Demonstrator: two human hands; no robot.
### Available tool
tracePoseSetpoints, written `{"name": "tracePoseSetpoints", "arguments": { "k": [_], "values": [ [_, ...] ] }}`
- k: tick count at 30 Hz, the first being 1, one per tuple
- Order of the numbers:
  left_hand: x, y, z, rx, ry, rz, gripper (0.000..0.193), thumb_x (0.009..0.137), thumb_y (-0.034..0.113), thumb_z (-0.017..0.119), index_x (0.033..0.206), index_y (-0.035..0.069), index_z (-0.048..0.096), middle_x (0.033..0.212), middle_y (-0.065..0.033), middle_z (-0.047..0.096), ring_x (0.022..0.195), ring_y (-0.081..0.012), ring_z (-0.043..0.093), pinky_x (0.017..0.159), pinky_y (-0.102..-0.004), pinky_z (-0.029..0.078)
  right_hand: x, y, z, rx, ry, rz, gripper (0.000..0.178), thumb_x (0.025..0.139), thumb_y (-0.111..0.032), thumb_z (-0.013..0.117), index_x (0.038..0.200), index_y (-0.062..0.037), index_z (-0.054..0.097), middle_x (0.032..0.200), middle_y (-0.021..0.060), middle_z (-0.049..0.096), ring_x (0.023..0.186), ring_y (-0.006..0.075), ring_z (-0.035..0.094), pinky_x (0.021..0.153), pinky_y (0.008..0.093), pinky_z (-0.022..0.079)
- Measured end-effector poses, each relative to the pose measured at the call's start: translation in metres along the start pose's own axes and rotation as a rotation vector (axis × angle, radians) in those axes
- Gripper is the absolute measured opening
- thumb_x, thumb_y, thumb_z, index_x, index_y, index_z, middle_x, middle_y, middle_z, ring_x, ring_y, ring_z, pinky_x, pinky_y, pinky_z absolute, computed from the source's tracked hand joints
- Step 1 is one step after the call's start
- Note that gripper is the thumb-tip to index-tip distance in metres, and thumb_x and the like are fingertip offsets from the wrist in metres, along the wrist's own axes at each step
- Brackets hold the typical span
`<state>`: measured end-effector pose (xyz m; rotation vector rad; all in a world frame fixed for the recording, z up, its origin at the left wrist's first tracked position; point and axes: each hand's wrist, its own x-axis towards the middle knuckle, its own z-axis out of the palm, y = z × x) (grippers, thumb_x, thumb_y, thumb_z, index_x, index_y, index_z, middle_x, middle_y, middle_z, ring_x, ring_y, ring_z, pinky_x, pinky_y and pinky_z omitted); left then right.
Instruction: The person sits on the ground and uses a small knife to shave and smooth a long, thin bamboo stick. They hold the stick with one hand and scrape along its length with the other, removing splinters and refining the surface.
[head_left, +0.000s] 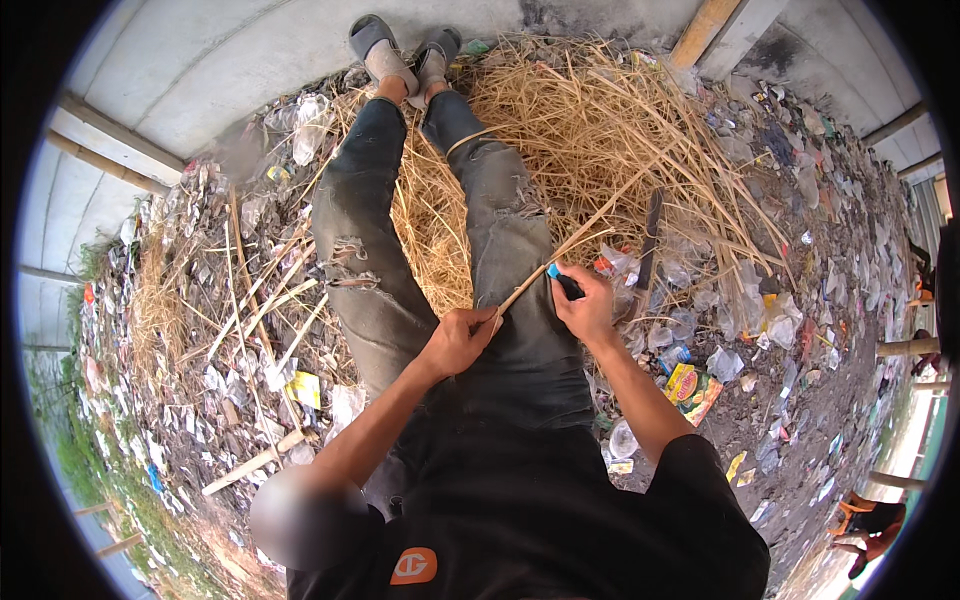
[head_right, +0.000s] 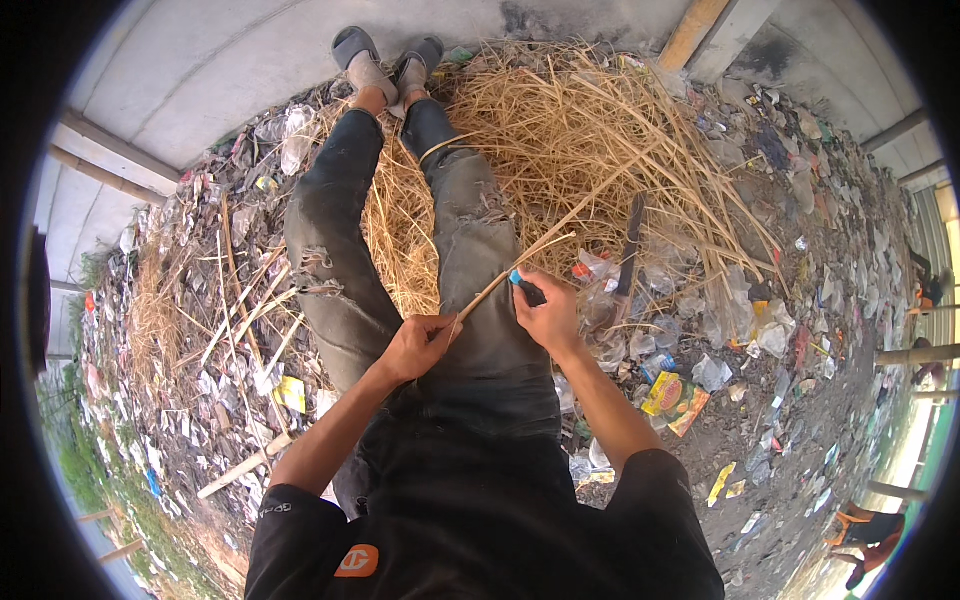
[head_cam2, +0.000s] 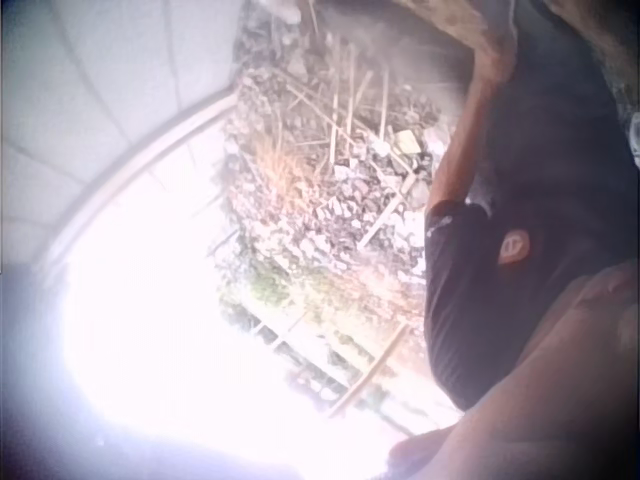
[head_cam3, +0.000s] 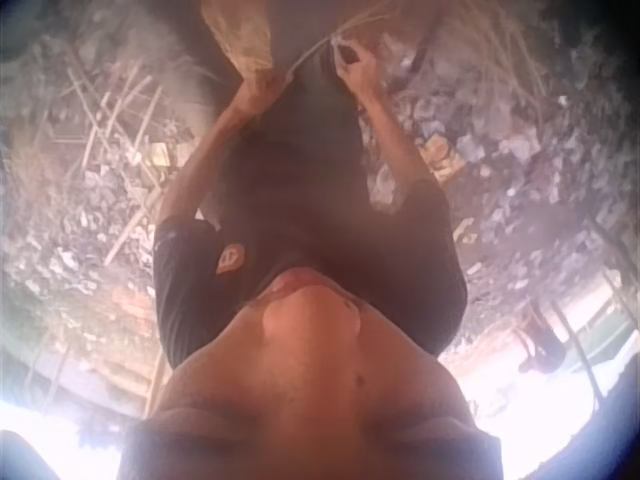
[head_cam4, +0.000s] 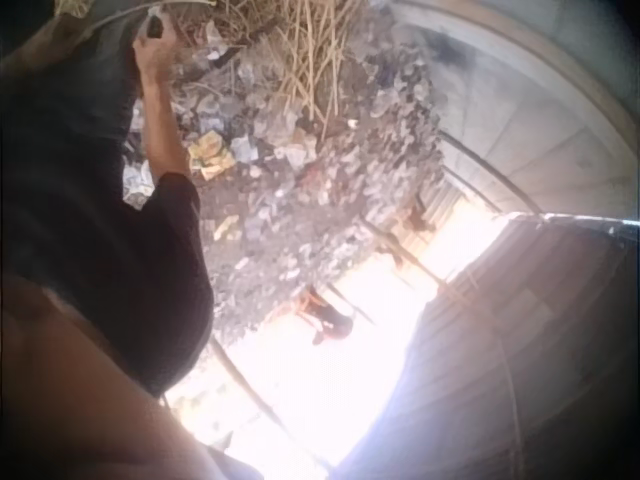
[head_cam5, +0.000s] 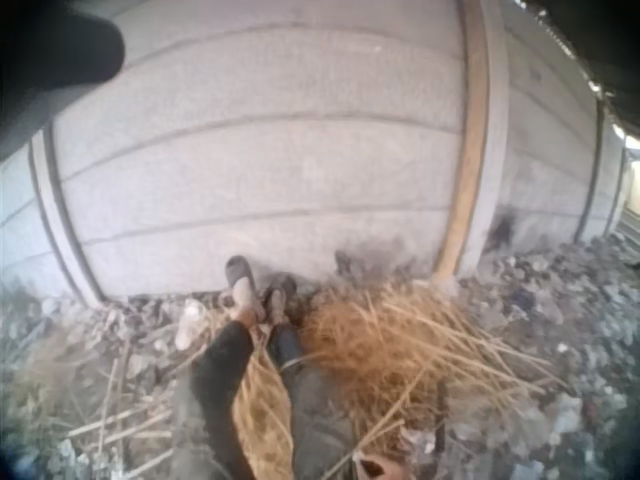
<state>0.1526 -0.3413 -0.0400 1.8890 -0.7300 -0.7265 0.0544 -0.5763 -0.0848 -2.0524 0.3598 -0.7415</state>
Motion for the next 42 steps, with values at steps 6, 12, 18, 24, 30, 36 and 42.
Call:
{"name": "tracePoseSetpoints", "arguments": {
  "k": [6, 12, 18, 24, 30, 36, 42],
  "values": [
    [0.026, 0.014, 0.008, 0.039, 0.018, -0.008, 0.025, 0.103, 0.019, 0.065, 0.1, -0.005, 0.072, 0.064, -0.0202, 0.057, 0.055, -0.0157, 0.049, 0.056, -0.04, 0.043, 0.003, -0.003, 0.004, 0.015, -0.056, -0.018, 0.027, 0.085, -0.004, 0.08, 0.111, 0.0001, 0.075, 0.103, 0.0169, 0.079, 0.094, 0.0266, 0.079, 0.083, 0.0318, 0.06],
    [0.03, 0.019, -0.002, 0.086, -0.05, 0.005, 0.025, 0.101, 0.018, 0.066, 0.096, -0.005, 0.072, 0.062, -0.0194, 0.056, 0.053, -0.0178, 0.047, 0.055, -0.0401, 0.041, 0.01, -0.013, -0.01, 0.058, -0.191, 0.017, 0.028, 0.085, -0.006, 0.081, 0.112, -0.0014, 0.075, 0.106, 0.0163, 0.079, 0.098, 0.0266, 0.078, 0.086, 0.0331, 0.059],
    [0.019, 0.036, -0.016, 0.003, -0.083, -0.005, 0.025, 0.102, 0.019, 0.066, 0.098, -0.005, 0.072, 0.06, -0.0099, 0.052, 0.055, -0.012, 0.045, 0.054, -0.0371, 0.04, 0.012, -0.044, -0.016, 0.095, -0.203, 0.015, 0.029, 0.086, -0.008, 0.084, 0.113, 0.0, 0.075, 0.104, 0.0152, 0.079, 0.093, 0.023, 0.078, 0.084, 0.0312, 0.059],
    [0.019, 0.067, -0.03, -0.022, -0.069, -0.003, 0.025, 0.103, 0.019, 0.066, 0.106, -0.004, 0.074, 0.062, -0.0033, 0.049, 0.06, -0.0074, 0.043, 0.054, -0.0325, 0.038, 0.024, -0.057, -0.019, 0.429, -0.233, 0.204, 0.026, 0.09, -0.004, 0.082, 0.114, 0.0018, 0.075, 0.101, 0.0093, 0.079, 0.091, 0.0099, 0.073, 0.081, 0.0264, 0.059],
    [0.018, 0.078, -0.037, -0.066, -0.026, 0.034, 0.027, 0.103, 0.022, 0.068, 0.112, -0.003, 0.074, 0.062, -0.0009, 0.046, 0.061, -0.0063, 0.04, 0.054, -0.0318, 0.037, 0.04, -0.075, -0.022, 0.574, -0.191, 0.187, 0.023, 0.091, -0.001, 0.081, 0.113, 0.0017, 0.075, 0.099, 0.0073, 0.078, 0.089, 0.0095, 0.073, 0.078, 0.0259, 0.059],
    [0.019, 0.089, -0.034, -0.056, -0.014, 0.046, 0.025, 0.103, 0.021, 0.068, 0.109, -0.003, 0.074, 0.062, 0.0003, 0.045, 0.061, -0.0053, 0.04, 0.053, -0.0316, 0.035, 0.029, -0.084, -0.014, 0.335, -0.04, -0.007, 0.024, 0.093, 0.0, 0.079, 0.115, 0.0037, 0.073, 0.095, 0.0078, 0.076, 0.084, 0.0116, 0.072, 0.073, 0.027, 0.058],
    [0.015, 0.092, -0.036, -0.076, -0.004, 0.056, 0.024, 0.103, 0.02, 0.068, 0.106, -0.004, 0.073, 0.062, 0.0, 0.045, 0.061, -0.0048, 0.039, 0.053, -0.0317, 0.035, 0.035, -0.096, -0.03, 0.673, -0.192, 0.398, 0.025, 0.091, -0.001, 0.081, 0.115, 0.0039, 0.074, 0.087, 0.0066, 0.076, 0.081, 0.0111, 0.071, 0.072, 0.0266, 0.058]
  ]
}}
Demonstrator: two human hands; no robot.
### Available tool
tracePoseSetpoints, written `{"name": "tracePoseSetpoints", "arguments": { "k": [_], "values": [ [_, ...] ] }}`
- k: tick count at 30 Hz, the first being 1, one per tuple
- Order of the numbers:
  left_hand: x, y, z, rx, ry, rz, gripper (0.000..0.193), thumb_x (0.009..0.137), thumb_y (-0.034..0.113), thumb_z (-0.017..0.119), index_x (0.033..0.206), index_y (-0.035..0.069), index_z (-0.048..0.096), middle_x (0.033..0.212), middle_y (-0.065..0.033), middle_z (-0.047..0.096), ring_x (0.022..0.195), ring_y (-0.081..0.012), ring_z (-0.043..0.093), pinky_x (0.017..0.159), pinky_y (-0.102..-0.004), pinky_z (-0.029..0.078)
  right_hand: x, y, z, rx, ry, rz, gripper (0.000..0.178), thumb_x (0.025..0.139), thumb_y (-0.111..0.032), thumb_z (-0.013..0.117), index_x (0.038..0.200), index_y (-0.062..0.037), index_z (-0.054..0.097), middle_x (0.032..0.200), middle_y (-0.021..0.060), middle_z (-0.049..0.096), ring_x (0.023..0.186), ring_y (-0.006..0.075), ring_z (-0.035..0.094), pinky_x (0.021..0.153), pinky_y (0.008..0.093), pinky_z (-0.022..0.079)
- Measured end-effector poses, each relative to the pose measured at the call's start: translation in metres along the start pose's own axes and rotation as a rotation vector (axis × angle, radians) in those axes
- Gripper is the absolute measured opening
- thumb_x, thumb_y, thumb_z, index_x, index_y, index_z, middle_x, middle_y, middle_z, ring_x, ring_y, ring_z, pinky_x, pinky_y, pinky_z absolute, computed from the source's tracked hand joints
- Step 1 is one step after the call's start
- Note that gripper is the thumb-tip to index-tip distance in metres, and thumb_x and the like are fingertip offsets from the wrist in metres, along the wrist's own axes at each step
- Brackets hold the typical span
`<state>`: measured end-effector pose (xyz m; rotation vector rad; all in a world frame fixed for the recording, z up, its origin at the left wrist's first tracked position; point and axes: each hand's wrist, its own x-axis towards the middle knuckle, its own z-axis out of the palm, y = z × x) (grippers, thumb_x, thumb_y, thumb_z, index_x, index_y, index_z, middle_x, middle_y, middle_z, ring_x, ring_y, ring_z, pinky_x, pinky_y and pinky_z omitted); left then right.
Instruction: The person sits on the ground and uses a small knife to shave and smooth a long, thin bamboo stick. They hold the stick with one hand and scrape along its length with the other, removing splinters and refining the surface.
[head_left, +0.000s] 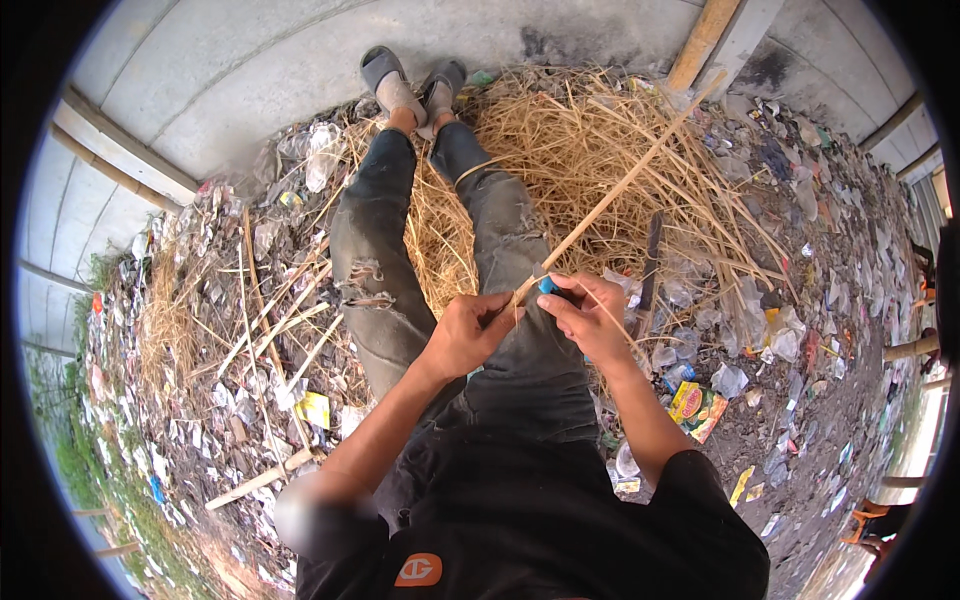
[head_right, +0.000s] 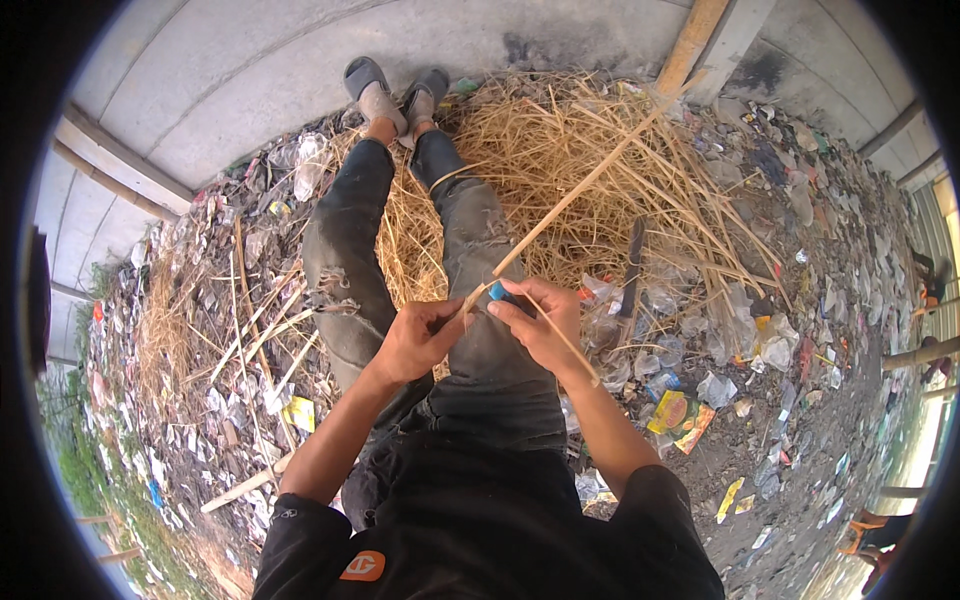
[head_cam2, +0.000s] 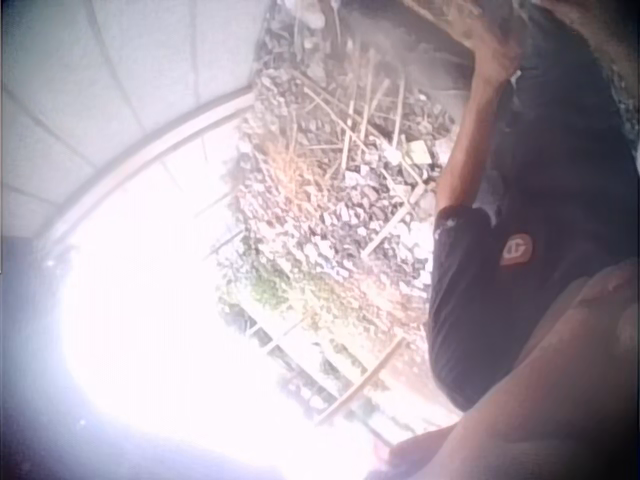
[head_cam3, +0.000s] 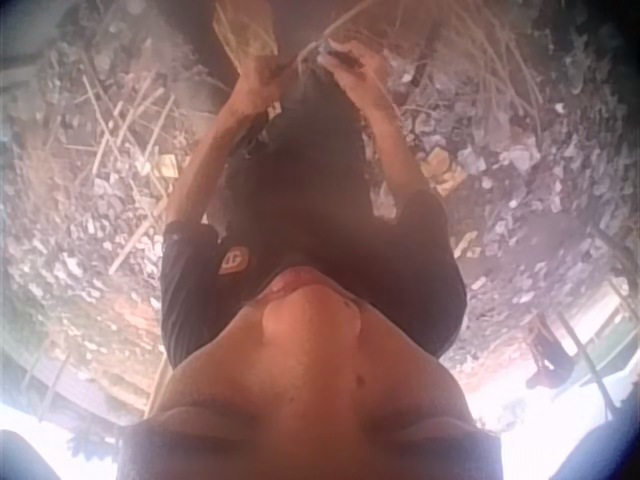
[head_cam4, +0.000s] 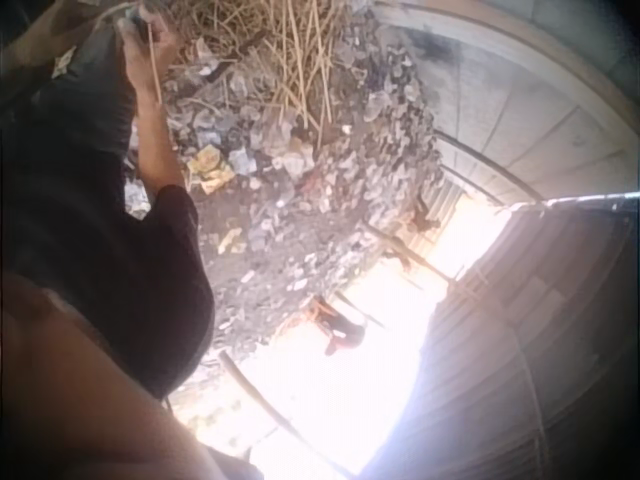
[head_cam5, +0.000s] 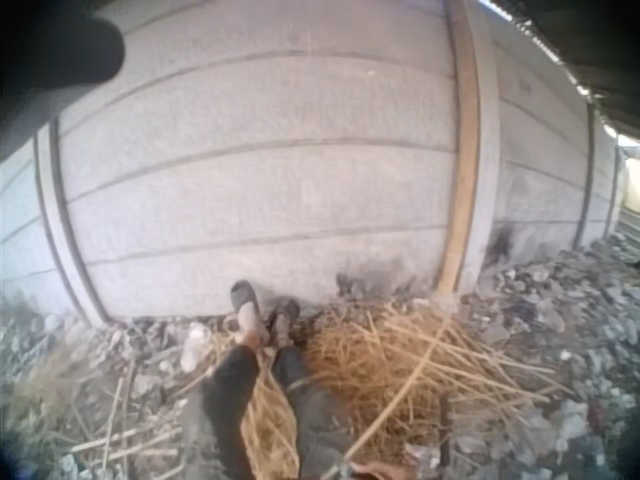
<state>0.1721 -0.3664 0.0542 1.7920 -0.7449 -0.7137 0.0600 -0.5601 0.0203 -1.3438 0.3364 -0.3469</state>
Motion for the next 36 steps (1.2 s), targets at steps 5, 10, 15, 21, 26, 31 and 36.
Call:
{"name": "tracePoseSetpoints", "arguments": {
  "k": [5, 10, 15, 21, 26, 31, 36],
  "values": [
    [0.006, 0.003, 0.006, 0.006, 0.015, 0.027, 0.023, 0.103, 0.019, 0.068, 0.107, -0.003, 0.074, 0.062, -0.001, 0.045, 0.061, -0.005, 0.039, 0.052, -0.0316, 0.035, 0.002, 0.007, 0.005, -0.486, 0.131, -0.498, 0.026, 0.09, 0.005, 0.08, 0.115, 0.0047, 0.074, 0.095, 0.0076, 0.076, 0.079, 0.0102, 0.07, 0.07, 0.0243, 0.056],
    [0.007, -0.003, 0.01, 0.031, 0.026, 0.02, 0.022, 0.102, 0.019, 0.068, 0.111, -0.001, 0.075, 0.061, -0.001, 0.044, 0.06, -0.0049, 0.038, 0.051, -0.0316, 0.034, -0.003, 0.016, 0.007, -0.308, 0.105, -0.399, 0.027, 0.09, -0.002, 0.082, 0.115, 0.003, 0.074, 0.092, 0.0077, 0.078, 0.082, 0.012, 0.073, 0.074, 0.0271, 0.059],
    [-0.002, -0.004, 0.013, -0.057, 0.019, -0.041, 0.023, 0.102, 0.019, 0.069, 0.111, -0.001, 0.076, 0.061, 0.0024, 0.044, 0.06, -0.0044, 0.038, 0.051, -0.0311, 0.033, -0.007, 0.003, -0.003, -0.067, -0.037, -0.074, 0.027, 0.093, 0.002, 0.079, 0.119, 0.0017, 0.073, 0.097, 0.007, 0.076, 0.082, 0.0099, 0.071, 0.072, 0.0251, 0.057],
    [-0.003, 0.003, 0.014, -0.029, 0.026, -0.058, 0.025, 0.102, 0.02, 0.07, 0.112, -0.002, 0.075, 0.062, 0.0033, 0.045, 0.06, -0.0045, 0.039, 0.052, -0.0304, 0.034, -0.006, -0.009, -0.006, 0.135, -0.038, 0.072, 0.028, 0.091, 0.005, 0.079, 0.118, 0.0011, 0.073, 0.091, 0.0052, 0.072, 0.061, 0.0031, 0.055, 0.052, 0.0198, 0.042],
    [-0.001, 0.008, 0.016, -0.022, 0.05, -0.018, 0.024, 0.102, 0.019, 0.069, 0.106, -0.004, 0.074, 0.062, 0.0007, 0.045, 0.061, -0.0052, 0.039, 0.052, -0.0321, 0.035, -0.009, 0.012, 0.003, -0.518, 0.112, -0.536, 0.025, 0.092, 0.003, 0.079, 0.116, 0.0066, 0.072, 0.096, 0.0081, 0.076, 0.084, 0.0076, 0.069, 0.074, 0.024, 0.056],
    [-0.004, 0.003, 0.015, -0.074, 0.045, 0.006, 0.025, 0.101, 0.019, 0.069, 0.096, -0.005, 0.071, 0.061, -0.0009, 0.044, 0.061, -0.006, 0.039, 0.052, -0.033, 0.035, -0.013, 0.018, 0.003, -0.071, 0.003, -0.175, 0.025, 0.092, 0.003, 0.078, 0.116, 0.0003, 0.072, 0.091, 0.0068, 0.075, 0.07, 0.0097, 0.068, 0.061, 0.0249, 0.055],
    [-0.01, -0.003, 0.018, -0.138, 0.043, -0.028, 0.025, 0.101, 0.019, 0.069, 0.092, -0.005, 0.072, 0.06, -0.0003, 0.043, 0.06, -0.0067, 0.039, 0.052, -0.0332, 0.034, -0.013, -0.006, 0.0, 0.181, -0.067, 0.181, 0.021, 0.093, 0.002, 0.077, 0.112, -0.0017, 0.07, 0.084, 0.0061, 0.069, 0.052, 0.0054, 0.051, 0.042, 0.0213, 0.036]
  ]
}}
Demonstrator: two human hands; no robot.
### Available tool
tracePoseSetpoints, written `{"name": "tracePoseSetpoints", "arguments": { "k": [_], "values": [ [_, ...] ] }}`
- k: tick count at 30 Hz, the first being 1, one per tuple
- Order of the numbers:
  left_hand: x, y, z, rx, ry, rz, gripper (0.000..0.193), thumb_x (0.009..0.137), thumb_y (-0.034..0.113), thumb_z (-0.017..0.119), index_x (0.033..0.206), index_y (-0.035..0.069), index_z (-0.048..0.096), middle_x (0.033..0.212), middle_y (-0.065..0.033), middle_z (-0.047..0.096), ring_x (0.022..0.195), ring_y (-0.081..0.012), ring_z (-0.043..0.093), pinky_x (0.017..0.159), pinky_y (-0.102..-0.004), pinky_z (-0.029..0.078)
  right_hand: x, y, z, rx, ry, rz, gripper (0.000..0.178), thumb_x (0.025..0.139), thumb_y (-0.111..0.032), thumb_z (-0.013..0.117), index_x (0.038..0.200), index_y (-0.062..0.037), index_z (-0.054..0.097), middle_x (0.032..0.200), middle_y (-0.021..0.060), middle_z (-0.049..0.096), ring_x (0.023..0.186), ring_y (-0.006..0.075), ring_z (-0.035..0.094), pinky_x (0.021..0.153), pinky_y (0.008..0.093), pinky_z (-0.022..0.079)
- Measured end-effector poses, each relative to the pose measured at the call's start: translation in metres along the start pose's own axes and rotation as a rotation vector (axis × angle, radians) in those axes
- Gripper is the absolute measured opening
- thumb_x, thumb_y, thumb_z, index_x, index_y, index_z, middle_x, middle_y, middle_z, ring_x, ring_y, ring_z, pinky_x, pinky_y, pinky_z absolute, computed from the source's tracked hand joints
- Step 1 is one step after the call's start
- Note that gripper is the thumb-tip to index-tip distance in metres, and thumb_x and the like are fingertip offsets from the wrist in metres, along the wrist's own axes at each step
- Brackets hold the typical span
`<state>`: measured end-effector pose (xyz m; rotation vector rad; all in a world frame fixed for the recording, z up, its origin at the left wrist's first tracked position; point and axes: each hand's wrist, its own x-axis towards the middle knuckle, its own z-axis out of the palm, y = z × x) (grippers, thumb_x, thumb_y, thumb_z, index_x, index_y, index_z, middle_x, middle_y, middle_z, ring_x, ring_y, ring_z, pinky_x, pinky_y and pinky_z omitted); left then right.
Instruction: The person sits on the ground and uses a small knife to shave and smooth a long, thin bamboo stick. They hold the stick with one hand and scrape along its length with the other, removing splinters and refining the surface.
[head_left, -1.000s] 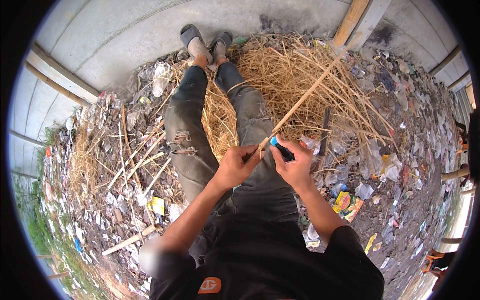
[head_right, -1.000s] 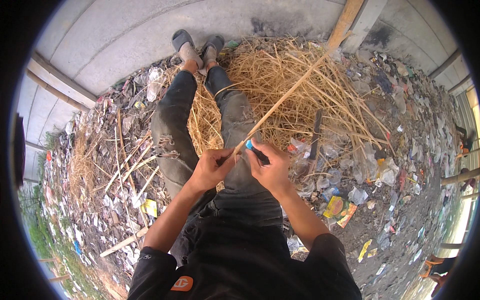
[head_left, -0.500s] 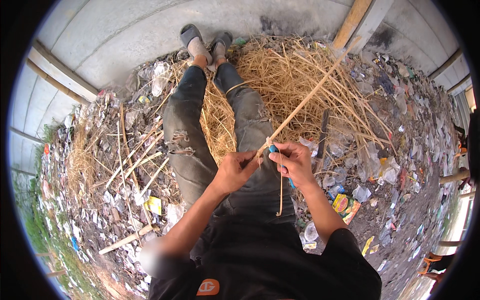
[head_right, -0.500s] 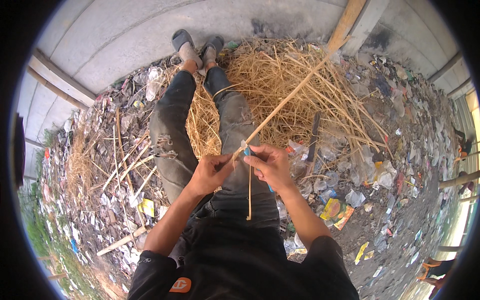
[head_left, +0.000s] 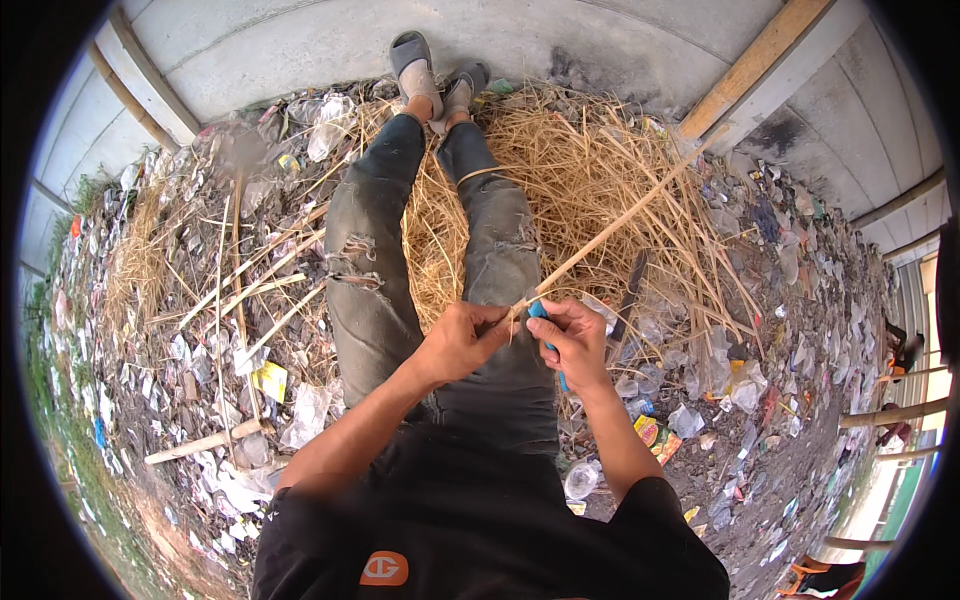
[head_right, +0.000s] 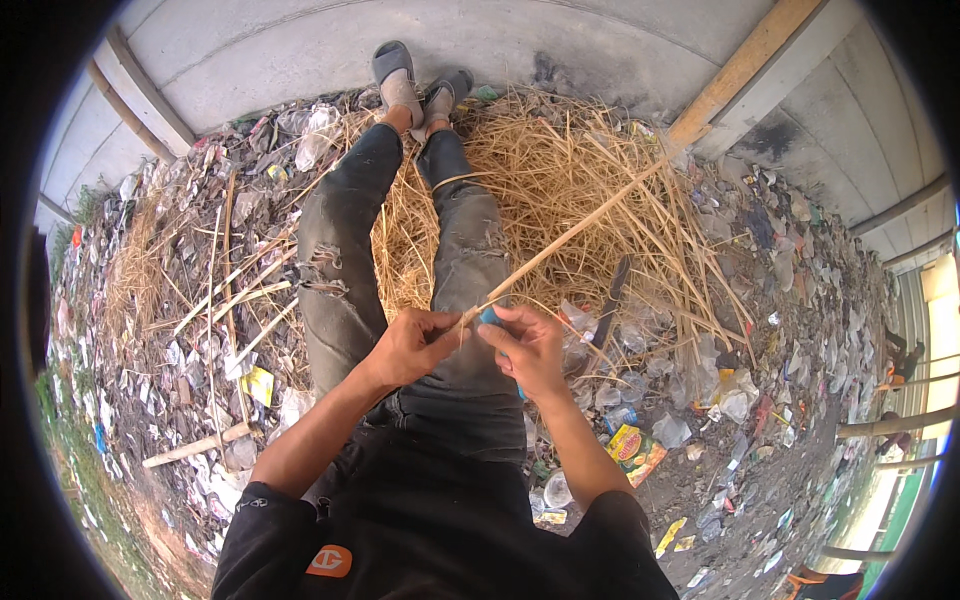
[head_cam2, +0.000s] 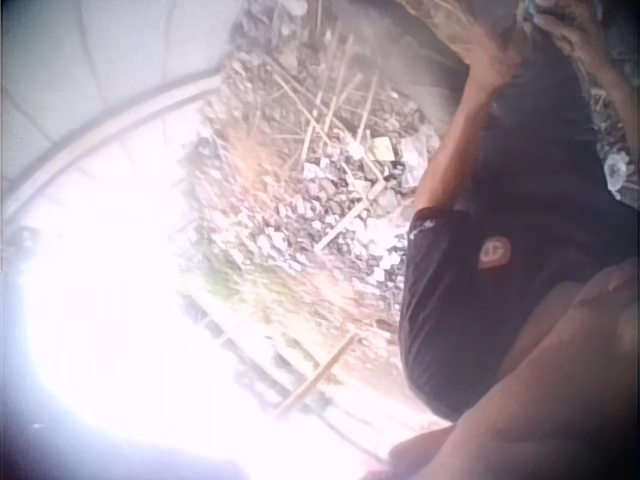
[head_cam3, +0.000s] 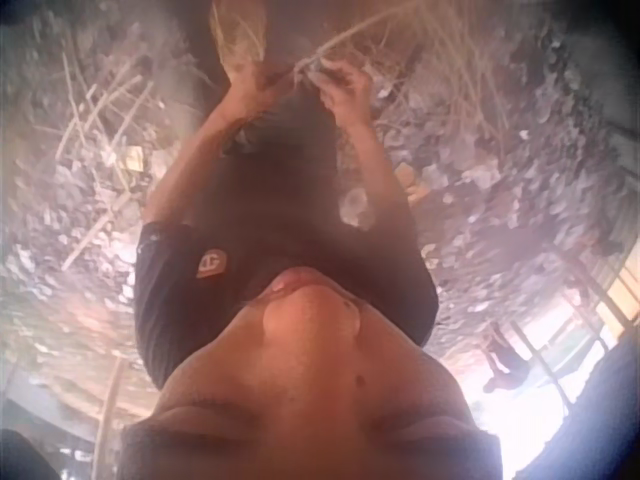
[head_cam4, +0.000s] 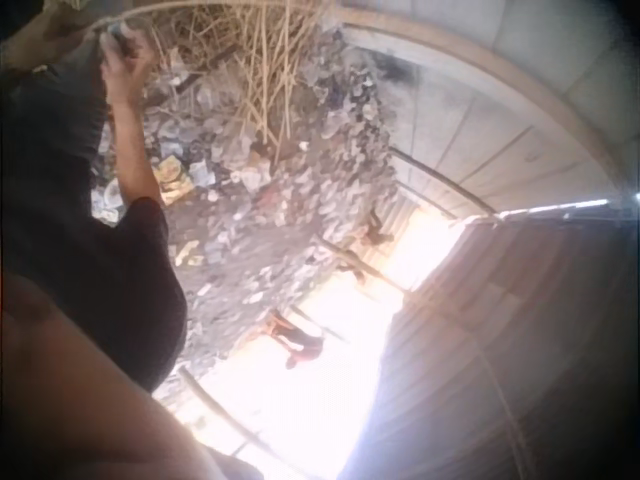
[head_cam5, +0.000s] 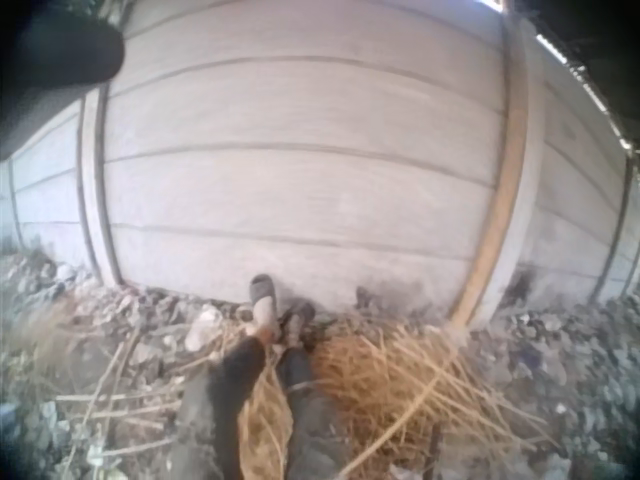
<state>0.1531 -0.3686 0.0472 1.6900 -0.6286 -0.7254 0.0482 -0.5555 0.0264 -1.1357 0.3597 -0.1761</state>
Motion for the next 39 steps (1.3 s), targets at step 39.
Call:
{"name": "tracePoseSetpoints", "arguments": {
  "k": [39],
  "values": [
    [0.004, 0.007, 0.013, 0.264, 0.335, 0.143, 0.042, 0.097, 0.014, 0.075, 0.133, -0.006, 0.065, 0.074, -0.0146, 0.067, 0.066, -0.0143, 0.067, 0.063, -0.0336, 0.052, 0.038, -0.044, 0.038, -0.664, 0.215, -0.494, 0.036, 0.087, -0.024, 0.09, 0.106, 0.0019, 0.072, 0.082, 0.0031, 0.07, 0.072, 0.0066, 0.061, 0.062, 0.0231, 0.043]
  ]
}}
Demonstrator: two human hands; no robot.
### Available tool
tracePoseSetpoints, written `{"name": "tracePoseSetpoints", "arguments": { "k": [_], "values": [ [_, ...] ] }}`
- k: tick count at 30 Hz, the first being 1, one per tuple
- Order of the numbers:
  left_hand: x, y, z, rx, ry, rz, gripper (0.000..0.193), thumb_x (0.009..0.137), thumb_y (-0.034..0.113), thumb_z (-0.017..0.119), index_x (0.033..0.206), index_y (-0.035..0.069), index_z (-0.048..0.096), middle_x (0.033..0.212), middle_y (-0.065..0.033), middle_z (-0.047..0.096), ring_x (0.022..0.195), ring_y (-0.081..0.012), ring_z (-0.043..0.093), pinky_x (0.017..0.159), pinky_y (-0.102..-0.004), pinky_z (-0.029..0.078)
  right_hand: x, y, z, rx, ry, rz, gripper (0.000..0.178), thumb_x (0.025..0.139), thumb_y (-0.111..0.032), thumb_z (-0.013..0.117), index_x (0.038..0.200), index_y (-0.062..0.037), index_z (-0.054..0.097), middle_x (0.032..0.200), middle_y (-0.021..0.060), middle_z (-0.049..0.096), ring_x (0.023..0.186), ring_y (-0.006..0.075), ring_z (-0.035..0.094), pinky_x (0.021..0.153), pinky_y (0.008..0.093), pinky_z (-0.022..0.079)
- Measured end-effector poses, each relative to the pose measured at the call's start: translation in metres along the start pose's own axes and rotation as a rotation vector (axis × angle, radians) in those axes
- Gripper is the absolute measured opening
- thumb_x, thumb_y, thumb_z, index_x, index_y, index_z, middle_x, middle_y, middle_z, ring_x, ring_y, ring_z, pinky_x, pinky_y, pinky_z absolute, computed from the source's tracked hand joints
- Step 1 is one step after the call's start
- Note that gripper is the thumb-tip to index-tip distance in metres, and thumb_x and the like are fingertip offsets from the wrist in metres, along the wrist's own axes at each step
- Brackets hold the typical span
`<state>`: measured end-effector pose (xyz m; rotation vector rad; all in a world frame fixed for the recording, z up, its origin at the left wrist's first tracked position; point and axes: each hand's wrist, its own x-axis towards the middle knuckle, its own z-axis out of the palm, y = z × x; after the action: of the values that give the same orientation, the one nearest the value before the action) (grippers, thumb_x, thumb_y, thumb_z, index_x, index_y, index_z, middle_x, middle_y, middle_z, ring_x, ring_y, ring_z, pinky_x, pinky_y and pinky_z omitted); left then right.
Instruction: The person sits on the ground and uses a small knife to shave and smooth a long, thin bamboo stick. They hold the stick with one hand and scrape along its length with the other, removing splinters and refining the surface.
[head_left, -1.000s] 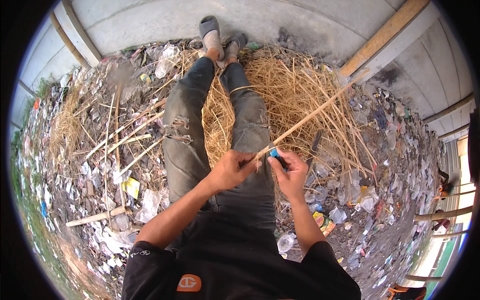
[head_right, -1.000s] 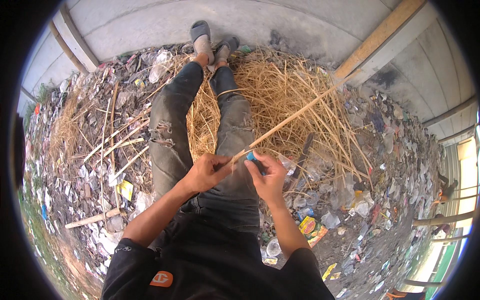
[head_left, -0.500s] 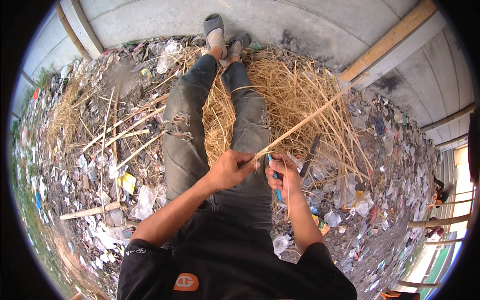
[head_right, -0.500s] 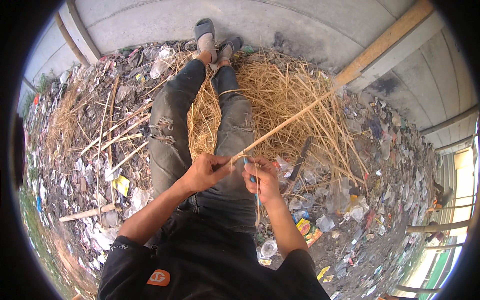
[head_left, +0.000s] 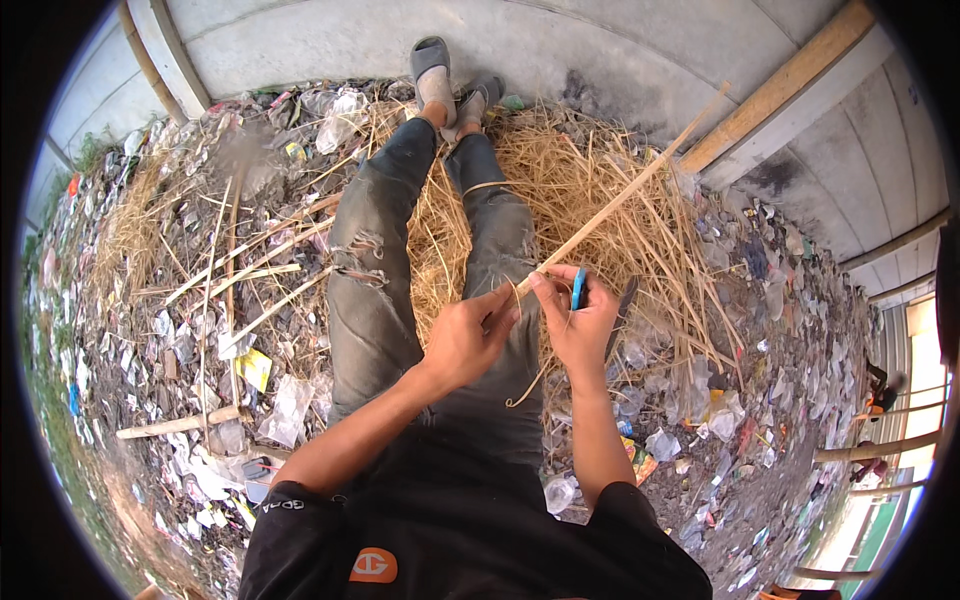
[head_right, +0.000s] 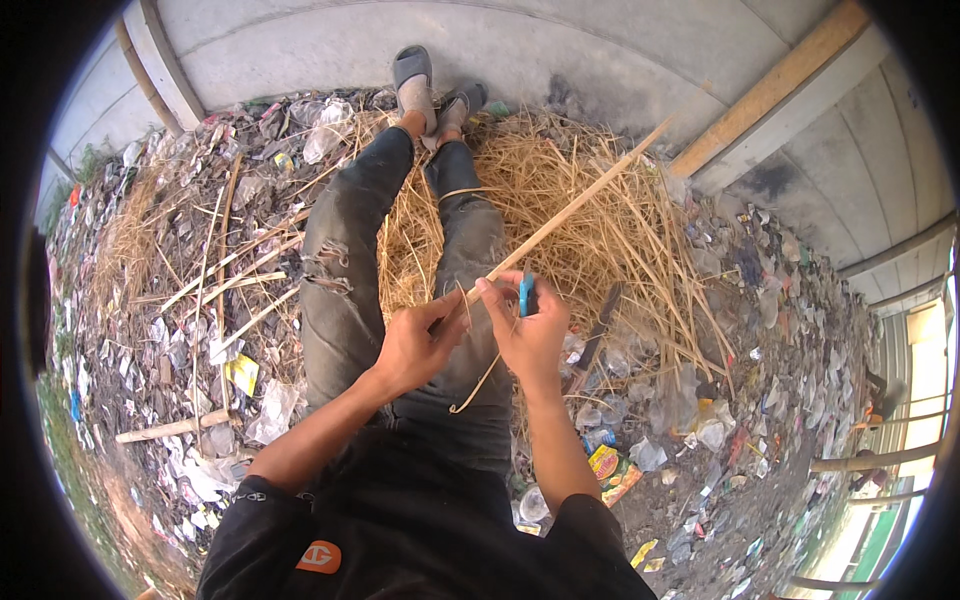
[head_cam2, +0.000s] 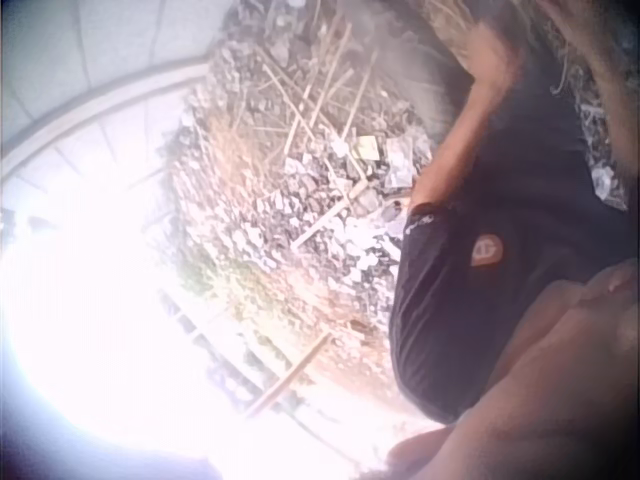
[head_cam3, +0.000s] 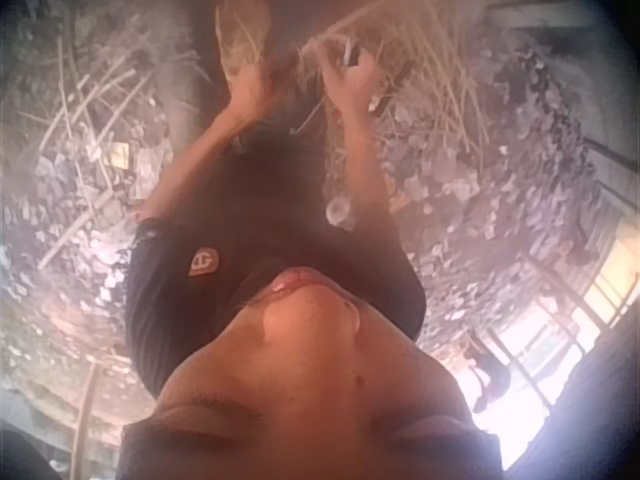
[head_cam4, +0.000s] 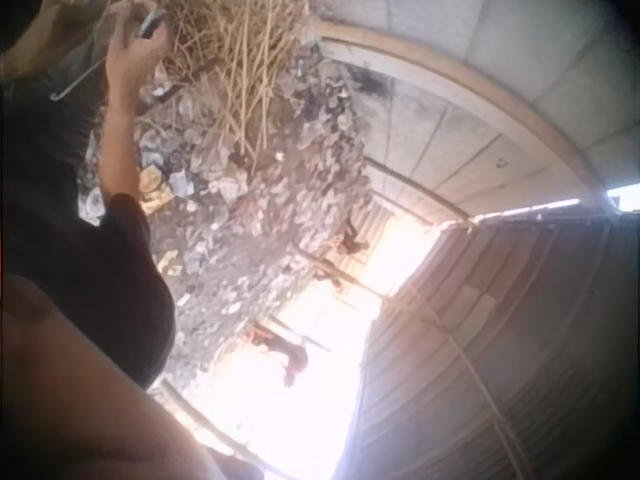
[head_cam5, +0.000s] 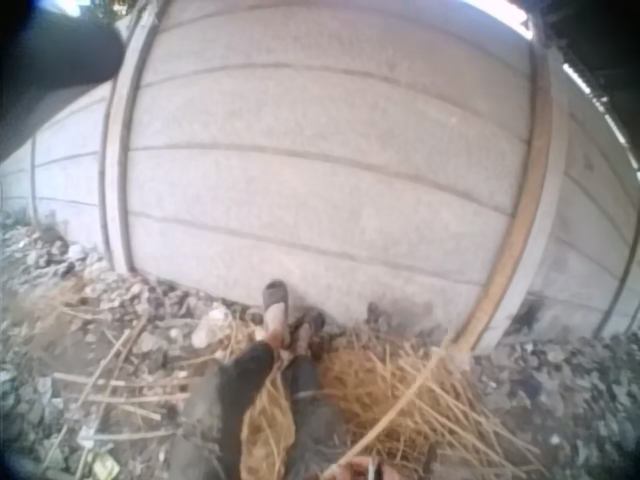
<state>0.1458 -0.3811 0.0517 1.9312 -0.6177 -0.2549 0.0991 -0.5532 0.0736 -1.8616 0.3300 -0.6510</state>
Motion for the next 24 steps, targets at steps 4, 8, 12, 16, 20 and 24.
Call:
{"name": "tracePoseSetpoints", "arguments": {
  "k": [4, 8, 12, 16, 20, 24],
  "values": [
    [0.019, 0.002, 0.008, -0.178, 0.171, 0.03, 0.042, 0.1, 0.014, 0.072, 0.135, -0.007, 0.063, 0.079, -0.0137, 0.07, 0.068, -0.0162, 0.069, 0.063, -0.0324, 0.053, 0.022, -0.01, 0.013, -0.024, 0.093, -0.045, 0.033, 0.091, -0.025, 0.087, 0.102, 0.003, 0.073, 0.083, 0.0058, 0.072, 0.077, 0.0111, 0.065, 0.07, 0.0288, 0.051],
    [0.03, 0.024, 0.005, -0.144, 0.273, 0.087, 0.045, 0.101, 0.01, 0.068, 0.141, -0.007, 0.059, 0.089, -0.0167, 0.072, 0.077, -0.0207, 0.073, 0.07, -0.034, 0.057, 0.037, -0.029, 0.024, 0.063, 0.029, -0.056, 0.03, 0.094, -0.023, 0.084, 0.1, 0.0046, 0.075, 0.08, 0.0052, 0.073, 0.073, 0.0091, 0.066, 0.069, 0.0261, 0.052],
    [0.032, 0.017, 0.006, -0.047, 0.389, 0.377, 0.06, 0.1, 0.011, 0.067, 0.155, -0.001, 0.046, 0.109, -0.0192, 0.07, 0.08, -0.0315, 0.072, 0.066, -0.0406, 0.056, 0.041, -0.051, 0.048, 0.262, 0.035, -0.133, 0.026, 0.095, -0.021, 0.082, 0.098, 0.0039, 0.074, 0.071, -0.0003, 0.068, 0.064, 0.0039, 0.059, 0.059, 0.0226, 0.048],
    [0.021, 0.001, -0.014, 0.073, 0.18, 0.429, 0.067, 0.099, 0.012, 0.066, 0.16, 0.004, 0.039, 0.123, -0.0194, 0.065, 0.087, -0.0369, 0.071, 0.071, -0.0456, 0.057, 0.036, -0.042, 0.05, 0.179, 0.032, -0.127, 0.024, 0.092, -0.019, 0.085, 0.095, 0.0017, 0.073, 0.071, 0.0, 0.068, 0.064, 0.0049, 0.058, 0.06, 0.0236, 0.047],
    [0.014, 0.005, -0.076, 0.08, 0.272, 0.429, 0.045, 0.09, -0.003, 0.068, 0.135, 0.0, 0.067, 0.114, -0.0187, 0.071, 0.092, -0.0277, 0.072, 0.075, -0.0347, 0.058, 0.021, -0.02, 0.047, 0.224, 0.015, -0.118, 0.024, 0.088, -0.018, 0.089, 0.09, -0.0005, 0.073, 0.069, -0.0006, 0.065, 0.062, 0.0067, 0.054, 0.057, 0.0254, 0.041],
    [0.024, 0.023, -0.124, 0.277, 0.61, 0.573, 0.039, 0.087, 0.005, 0.073, 0.126, 0.006, 0.074, 0.115, -0.0135, 0.07, 0.098, -0.0224, 0.068, 0.08, -0.0362, 0.054, -0.001, -0.017, 0.053, 0.181, -0.028, -0.156, 0.022, 0.089, -0.017, 0.088, 0.089, -0.001, 0.073, 0.07, 0.0011, 0.065, 0.062, 0.0074, 0.054, 0.058, 0.026, 0.041]
  ]
}}
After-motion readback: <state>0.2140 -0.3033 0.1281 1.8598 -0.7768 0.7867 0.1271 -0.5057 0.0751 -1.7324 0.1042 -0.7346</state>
